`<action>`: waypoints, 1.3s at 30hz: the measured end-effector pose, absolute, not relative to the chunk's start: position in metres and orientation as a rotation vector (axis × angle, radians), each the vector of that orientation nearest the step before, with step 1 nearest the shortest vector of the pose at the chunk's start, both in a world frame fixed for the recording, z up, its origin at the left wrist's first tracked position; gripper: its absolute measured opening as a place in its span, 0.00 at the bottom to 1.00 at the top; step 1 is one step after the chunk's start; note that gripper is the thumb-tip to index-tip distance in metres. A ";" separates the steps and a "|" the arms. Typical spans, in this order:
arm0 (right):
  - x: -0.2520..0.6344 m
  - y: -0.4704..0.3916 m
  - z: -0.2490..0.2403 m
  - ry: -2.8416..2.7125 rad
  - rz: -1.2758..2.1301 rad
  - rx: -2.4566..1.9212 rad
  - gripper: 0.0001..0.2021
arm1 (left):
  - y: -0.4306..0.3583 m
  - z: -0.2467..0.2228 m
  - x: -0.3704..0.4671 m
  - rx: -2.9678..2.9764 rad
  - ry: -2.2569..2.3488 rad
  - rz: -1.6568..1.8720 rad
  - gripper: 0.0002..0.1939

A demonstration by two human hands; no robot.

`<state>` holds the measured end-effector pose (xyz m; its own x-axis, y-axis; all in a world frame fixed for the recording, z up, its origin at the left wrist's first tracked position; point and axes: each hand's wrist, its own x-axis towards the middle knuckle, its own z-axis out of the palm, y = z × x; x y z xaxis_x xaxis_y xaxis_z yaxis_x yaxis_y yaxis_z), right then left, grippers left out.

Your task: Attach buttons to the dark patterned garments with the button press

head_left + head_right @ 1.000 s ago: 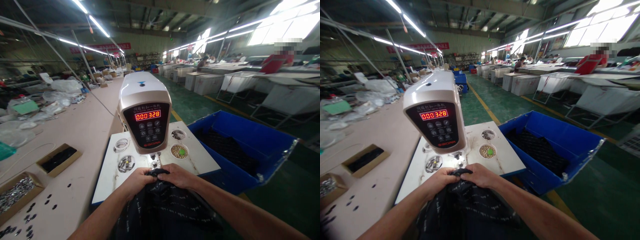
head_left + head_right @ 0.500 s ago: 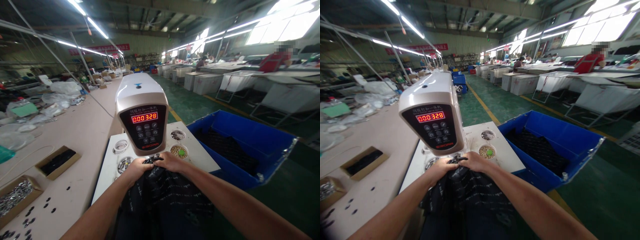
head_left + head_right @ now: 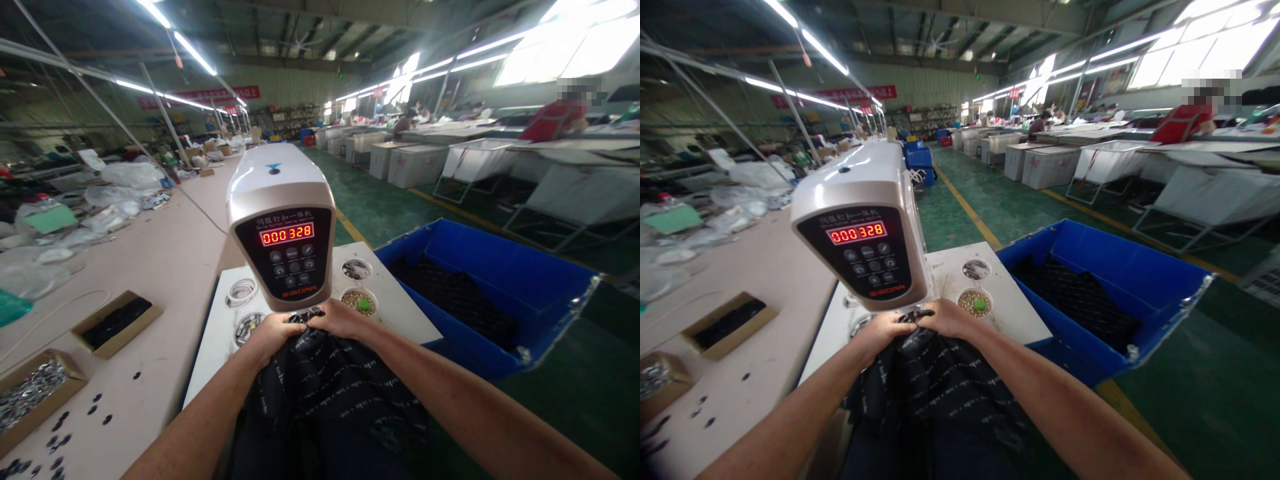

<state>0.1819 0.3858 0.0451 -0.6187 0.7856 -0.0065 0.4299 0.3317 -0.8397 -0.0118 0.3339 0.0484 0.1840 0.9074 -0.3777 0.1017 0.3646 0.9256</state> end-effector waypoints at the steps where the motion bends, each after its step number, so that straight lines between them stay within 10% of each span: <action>1: 0.182 0.386 0.044 -2.192 1.207 -1.068 0.11 | 0.334 0.048 -0.012 1.055 1.264 0.750 0.17; 30: 0.187 0.381 0.052 -2.198 1.160 -1.206 0.12 | 0.337 0.042 -0.014 1.098 1.304 0.750 0.15; 39: 0.177 0.366 0.027 -2.209 0.660 -1.417 0.18 | 0.338 0.033 -0.017 1.091 1.351 0.737 0.18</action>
<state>0.1770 0.3665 0.0267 -0.3835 0.9180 0.1007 0.7122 0.3634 -0.6006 -0.0172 0.3381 0.0331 0.1281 0.9141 -0.3848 0.1708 0.3618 0.9165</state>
